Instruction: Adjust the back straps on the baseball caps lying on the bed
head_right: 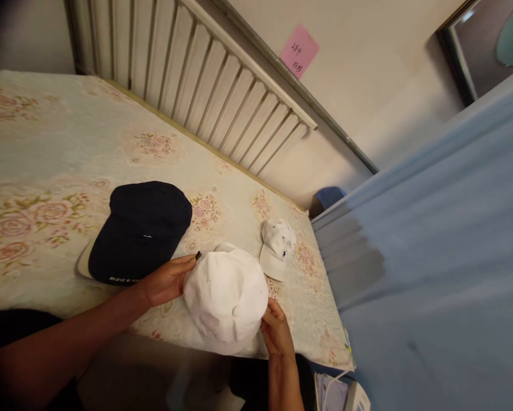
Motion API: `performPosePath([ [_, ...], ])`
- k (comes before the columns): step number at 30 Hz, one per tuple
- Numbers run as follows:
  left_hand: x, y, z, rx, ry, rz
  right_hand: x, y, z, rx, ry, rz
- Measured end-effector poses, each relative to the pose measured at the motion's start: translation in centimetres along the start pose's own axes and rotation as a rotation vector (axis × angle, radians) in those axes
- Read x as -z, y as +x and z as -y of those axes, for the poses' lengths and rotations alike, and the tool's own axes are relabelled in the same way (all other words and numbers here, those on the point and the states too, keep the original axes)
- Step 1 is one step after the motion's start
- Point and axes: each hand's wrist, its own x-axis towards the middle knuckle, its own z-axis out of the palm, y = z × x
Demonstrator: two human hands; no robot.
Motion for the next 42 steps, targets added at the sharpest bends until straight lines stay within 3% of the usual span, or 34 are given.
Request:
performPosePath([
  [10,-0.4,-0.3,-0.3,0.041,0.109,-0.028,-1.9,-1.1,1.6,-0.082,-0.158,0.178],
  [15,-0.4,-0.4,-0.1,0.069,0.153,0.035,-2.9,-1.1,-0.1,-0.154,-0.187,0.214],
  [21,-0.3,-0.4,0.0,0.091,0.183,0.06,-4.7,-1.4,-1.4,-0.201,-0.046,0.194],
  [35,0.3,-0.4,0.4,0.157,0.269,0.135,-7.9,-0.1,2.5,-0.133,0.039,0.103],
  [42,-0.1,-0.7,0.3,0.168,0.293,0.137,-8.8,-0.1,4.2,-0.106,-0.033,0.23],
])
